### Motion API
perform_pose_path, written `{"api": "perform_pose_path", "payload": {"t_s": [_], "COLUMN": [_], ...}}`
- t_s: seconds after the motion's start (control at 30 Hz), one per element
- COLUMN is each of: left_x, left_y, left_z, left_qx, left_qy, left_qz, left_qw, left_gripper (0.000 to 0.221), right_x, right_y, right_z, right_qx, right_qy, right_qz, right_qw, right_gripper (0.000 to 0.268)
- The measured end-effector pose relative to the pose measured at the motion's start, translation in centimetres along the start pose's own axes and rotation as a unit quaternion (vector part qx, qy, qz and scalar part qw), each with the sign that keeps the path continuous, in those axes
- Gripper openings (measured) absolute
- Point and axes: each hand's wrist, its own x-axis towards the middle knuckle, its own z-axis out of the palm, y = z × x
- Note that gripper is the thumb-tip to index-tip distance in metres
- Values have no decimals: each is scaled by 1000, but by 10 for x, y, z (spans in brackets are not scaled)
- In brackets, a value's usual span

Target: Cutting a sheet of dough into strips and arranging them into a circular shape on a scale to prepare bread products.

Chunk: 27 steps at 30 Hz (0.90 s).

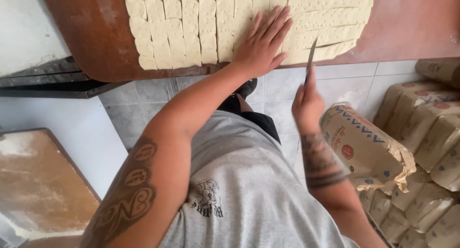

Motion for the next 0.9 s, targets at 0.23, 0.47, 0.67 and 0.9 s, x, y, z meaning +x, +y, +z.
{"api": "perform_pose_path", "payload": {"t_s": [0.23, 0.47, 0.67, 0.9], "left_x": [74, 75, 67, 10], "left_y": [-33, -31, -18, 19], "left_z": [13, 4, -33, 35], "left_qx": [-47, -52, -39, -27], "left_qy": [25, 63, -60, -52], "left_qz": [-7, -8, -51, 37], "left_qw": [999, 997, 996, 998], "left_gripper": [68, 72, 73, 83], "right_x": [232, 195, 71, 66], "right_y": [7, -16, -13, 9], "right_z": [45, 30, 25, 40], "right_qx": [-88, -126, -160, -93], "right_qy": [31, -40, -97, -99], "right_qz": [-22, 18, 44, 41], "right_qw": [995, 991, 981, 990], "right_gripper": [45, 26, 64, 69]}}
